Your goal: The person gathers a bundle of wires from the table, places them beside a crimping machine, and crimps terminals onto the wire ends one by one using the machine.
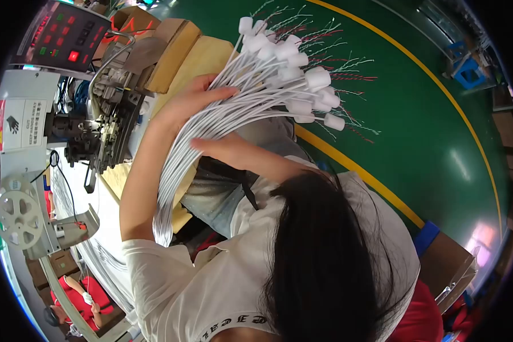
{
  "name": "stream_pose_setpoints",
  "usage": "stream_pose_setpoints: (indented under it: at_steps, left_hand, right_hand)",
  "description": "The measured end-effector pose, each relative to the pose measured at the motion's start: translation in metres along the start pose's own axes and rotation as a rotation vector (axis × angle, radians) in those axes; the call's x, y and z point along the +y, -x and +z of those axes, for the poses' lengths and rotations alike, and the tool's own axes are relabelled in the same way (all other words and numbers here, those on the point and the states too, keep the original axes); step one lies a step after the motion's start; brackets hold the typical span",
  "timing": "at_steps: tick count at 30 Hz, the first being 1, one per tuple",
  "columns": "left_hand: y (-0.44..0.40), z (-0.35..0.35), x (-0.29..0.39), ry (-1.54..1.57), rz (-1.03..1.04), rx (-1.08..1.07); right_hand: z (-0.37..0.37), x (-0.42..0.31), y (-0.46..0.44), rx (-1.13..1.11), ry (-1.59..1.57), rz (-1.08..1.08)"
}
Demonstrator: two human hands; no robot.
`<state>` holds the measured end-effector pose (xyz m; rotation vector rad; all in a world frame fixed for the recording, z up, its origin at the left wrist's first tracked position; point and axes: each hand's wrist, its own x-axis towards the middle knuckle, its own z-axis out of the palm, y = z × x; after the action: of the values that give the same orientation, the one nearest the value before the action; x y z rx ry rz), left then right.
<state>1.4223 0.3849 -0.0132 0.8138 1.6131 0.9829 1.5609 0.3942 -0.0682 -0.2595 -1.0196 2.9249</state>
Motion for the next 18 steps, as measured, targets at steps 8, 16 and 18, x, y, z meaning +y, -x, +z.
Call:
stream_pose_setpoints:
  at_steps: [8, 16, 18]
  left_hand:
    - [-0.006, -0.001, -0.001, -0.322, 0.154, 0.113]
    - [-0.011, -0.017, -0.01, -0.108, 0.133, 0.105]
    - [-0.01, -0.017, -0.003, -0.088, -0.008, 0.103]
  right_hand:
    - [-0.035, -0.024, -0.001, 0.129, -0.65, -0.342]
    - [-0.048, -0.028, 0.002, 0.236, -0.547, -0.304]
    - [-0.047, -0.031, 0.003, 0.218, -0.507, -0.303]
